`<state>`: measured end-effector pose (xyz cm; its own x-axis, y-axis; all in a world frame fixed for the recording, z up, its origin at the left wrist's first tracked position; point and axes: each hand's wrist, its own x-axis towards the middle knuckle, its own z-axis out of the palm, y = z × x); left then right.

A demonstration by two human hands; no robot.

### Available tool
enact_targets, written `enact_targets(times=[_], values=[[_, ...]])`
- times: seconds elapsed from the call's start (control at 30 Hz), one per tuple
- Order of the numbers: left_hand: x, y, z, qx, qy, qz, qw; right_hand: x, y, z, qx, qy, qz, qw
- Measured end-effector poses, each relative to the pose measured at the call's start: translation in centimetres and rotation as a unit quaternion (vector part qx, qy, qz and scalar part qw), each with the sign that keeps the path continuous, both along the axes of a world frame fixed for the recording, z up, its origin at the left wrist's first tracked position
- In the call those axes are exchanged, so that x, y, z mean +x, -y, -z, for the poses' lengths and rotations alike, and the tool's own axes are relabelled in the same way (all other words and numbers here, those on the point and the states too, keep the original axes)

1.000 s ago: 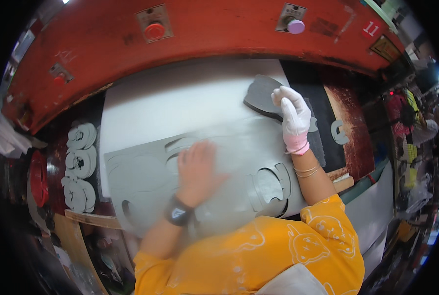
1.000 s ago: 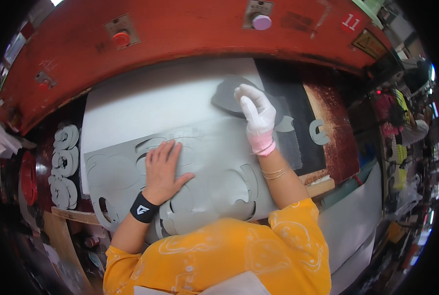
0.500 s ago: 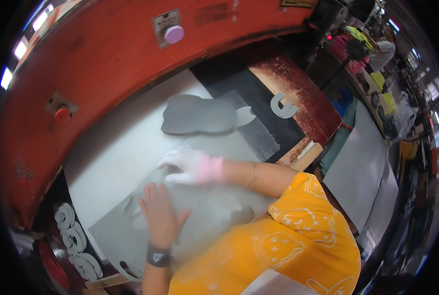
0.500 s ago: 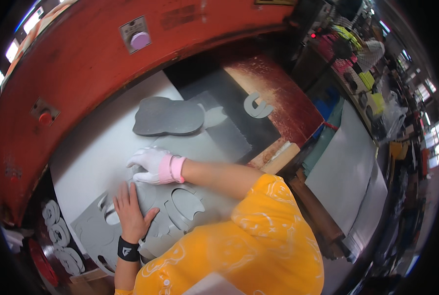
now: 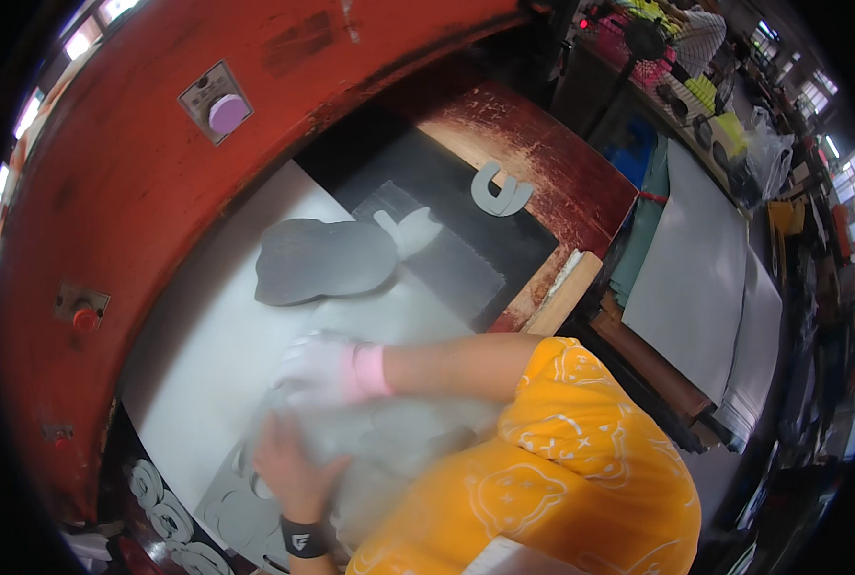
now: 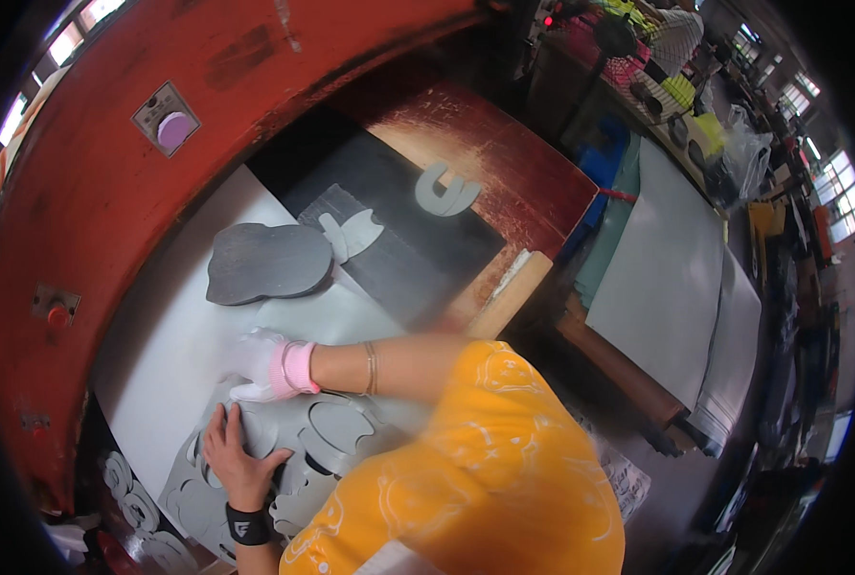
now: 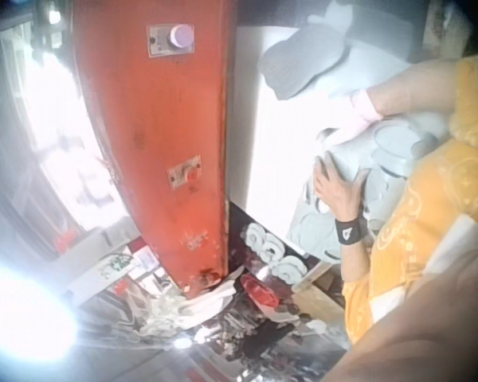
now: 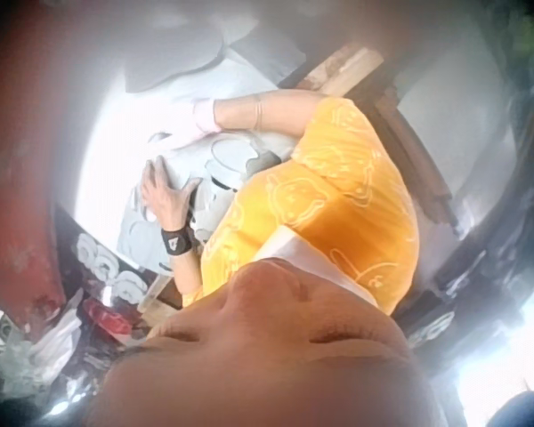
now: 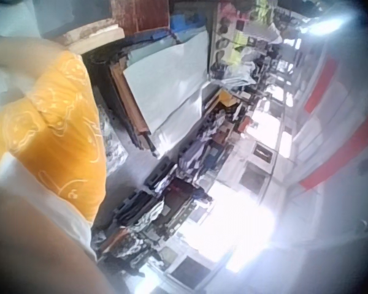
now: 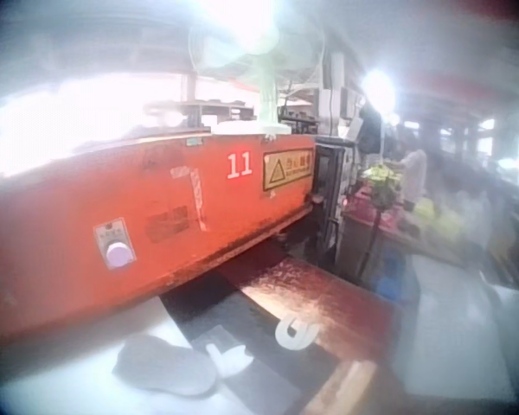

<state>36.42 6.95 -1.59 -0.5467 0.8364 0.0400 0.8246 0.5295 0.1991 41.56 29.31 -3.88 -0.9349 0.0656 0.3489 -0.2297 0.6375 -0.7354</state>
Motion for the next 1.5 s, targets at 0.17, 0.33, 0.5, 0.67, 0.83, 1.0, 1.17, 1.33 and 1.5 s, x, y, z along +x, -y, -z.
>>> enact_targets(times=[0.17,0.33,0.5,0.67,0.83,1.0,1.17,1.33,1.5], values=[[-2.7,0.1,-1.0,0.019,0.035,0.037,0.999,0.0,0.3,0.4,-0.021,-0.036,0.019,0.999],[-4.0,-0.3,-2.1,0.065,0.148,0.047,0.986,0.2,-0.5,0.4,-0.055,-0.021,0.005,0.998],[-1.5,-1.6,-2.4,0.078,0.105,-0.043,0.99,0.6,-1.0,-0.4,-0.139,0.004,-0.024,0.99],[-3.0,0.3,-1.0,0.23,0.243,-0.216,0.917,0.2,-0.7,-1.7,-0.114,-0.014,-0.005,0.993],[-3.4,5.0,-0.8,0.497,0.616,-0.232,0.565,-0.9,0.5,-3.7,0.002,-0.041,-0.03,0.999],[-3.3,5.3,0.7,0.466,0.669,-0.153,0.558,-2.9,3.9,-5.2,0.083,-0.045,-0.212,0.973],[-5.2,5.5,-0.5,0.555,0.647,-0.246,0.462,-3.6,6.1,-4.6,0.147,-0.142,-0.237,0.95],[-9.8,10.8,-3.2,0.665,0.608,-0.245,0.357,-3.3,6.0,-4.1,0.172,-0.123,-0.237,0.948],[-13.7,21.8,-7.2,0.743,0.504,-0.182,0.402,-3.4,5.9,-4.5,0.187,-0.072,-0.239,0.95]])
